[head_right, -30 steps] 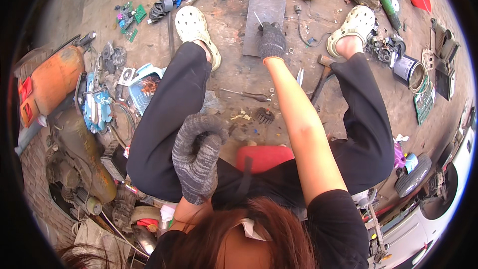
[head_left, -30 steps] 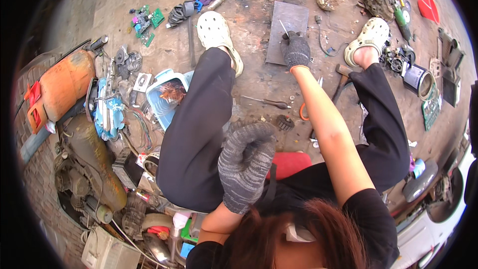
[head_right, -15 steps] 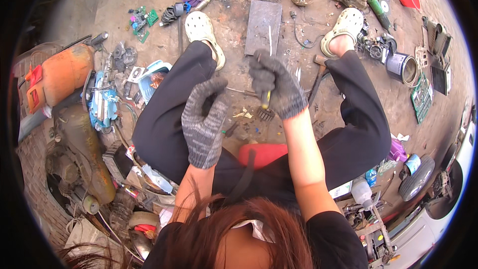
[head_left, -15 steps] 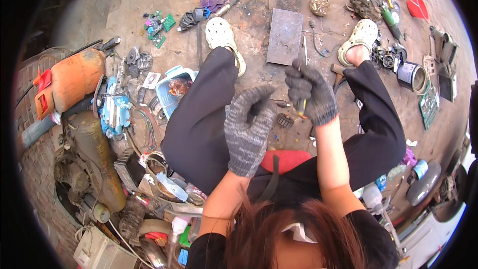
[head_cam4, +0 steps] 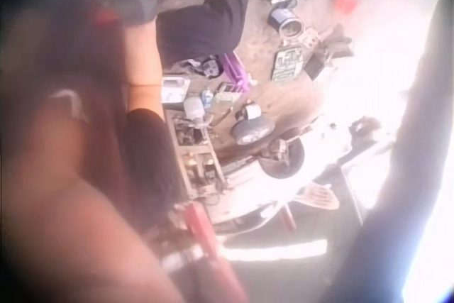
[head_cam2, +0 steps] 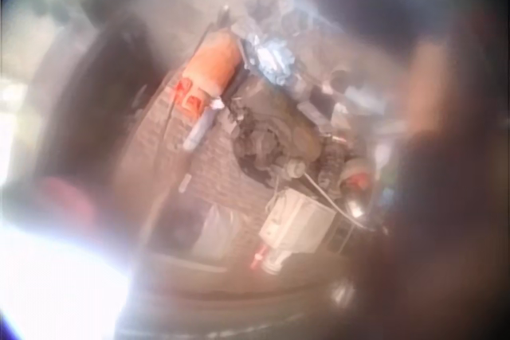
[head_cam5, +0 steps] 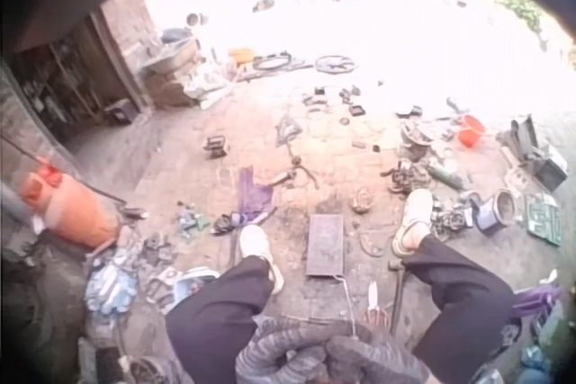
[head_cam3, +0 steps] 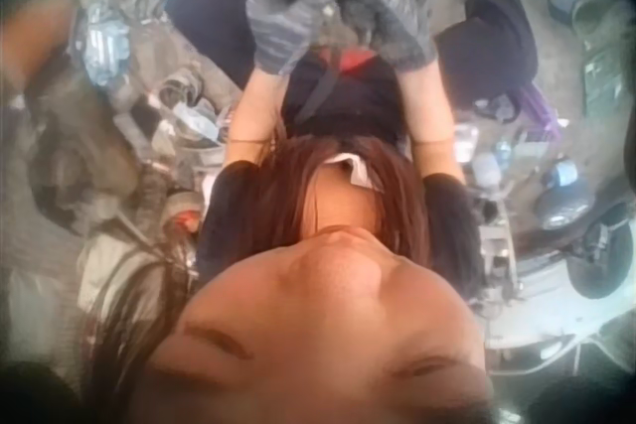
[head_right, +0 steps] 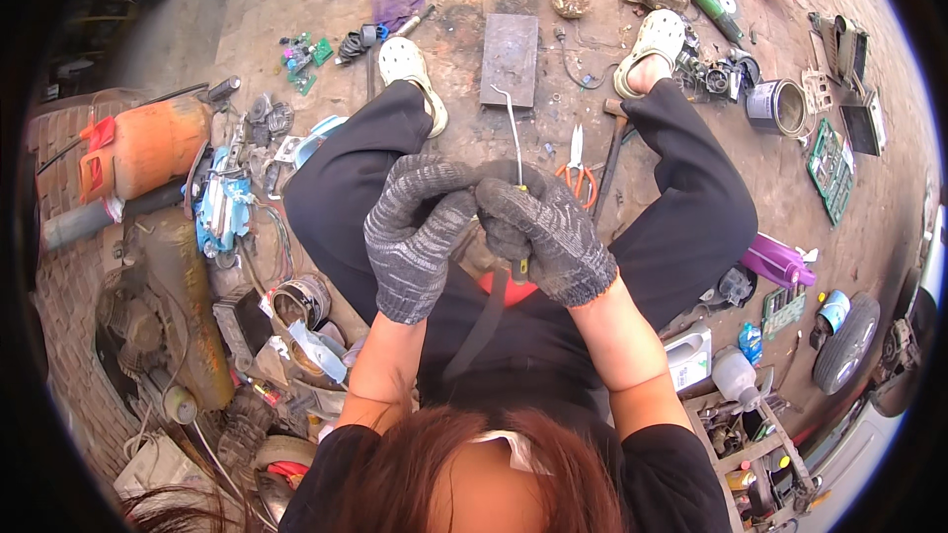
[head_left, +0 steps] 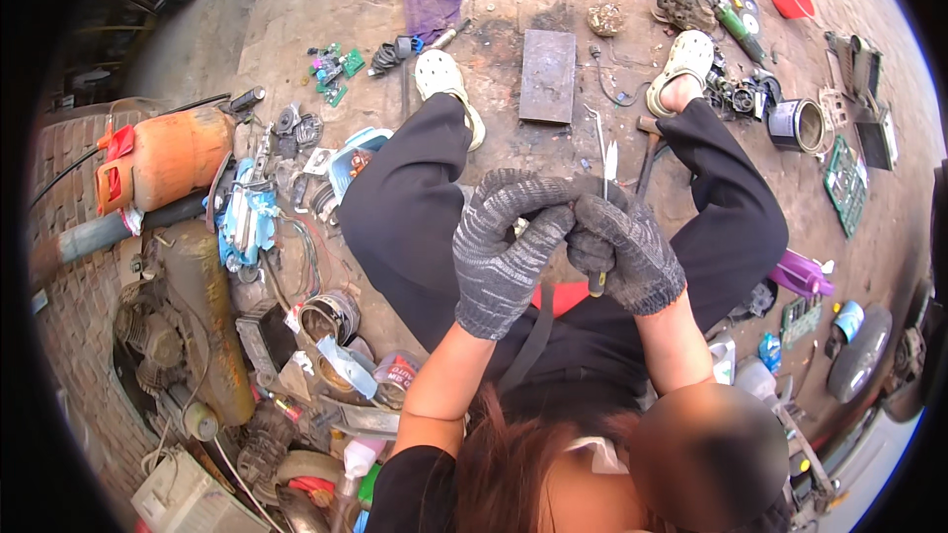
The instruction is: The person sits on the floor and uses a screwdriver to manipulate a small electronic component. They then use scissors to cut a wire and continue adjusting the component with the screwdriver.
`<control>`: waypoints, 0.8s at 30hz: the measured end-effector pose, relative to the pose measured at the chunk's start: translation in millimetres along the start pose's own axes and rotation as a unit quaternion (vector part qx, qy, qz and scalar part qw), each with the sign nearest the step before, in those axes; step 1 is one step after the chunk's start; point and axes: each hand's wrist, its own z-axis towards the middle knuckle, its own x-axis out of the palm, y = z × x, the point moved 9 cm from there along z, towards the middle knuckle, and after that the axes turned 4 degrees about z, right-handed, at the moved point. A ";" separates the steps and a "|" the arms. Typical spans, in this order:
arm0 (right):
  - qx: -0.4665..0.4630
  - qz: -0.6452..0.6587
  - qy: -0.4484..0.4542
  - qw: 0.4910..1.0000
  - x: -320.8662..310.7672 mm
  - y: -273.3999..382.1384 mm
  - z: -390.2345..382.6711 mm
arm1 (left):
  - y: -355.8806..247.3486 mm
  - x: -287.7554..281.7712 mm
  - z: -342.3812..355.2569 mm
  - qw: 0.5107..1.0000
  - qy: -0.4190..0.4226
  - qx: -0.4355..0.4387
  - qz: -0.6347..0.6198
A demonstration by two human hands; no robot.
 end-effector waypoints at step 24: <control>-0.113 0.055 -0.152 0.980 -98.3 65.1 85.4 | 79.6 -2.0 28.4 0.957 -0.063 -0.255 -0.127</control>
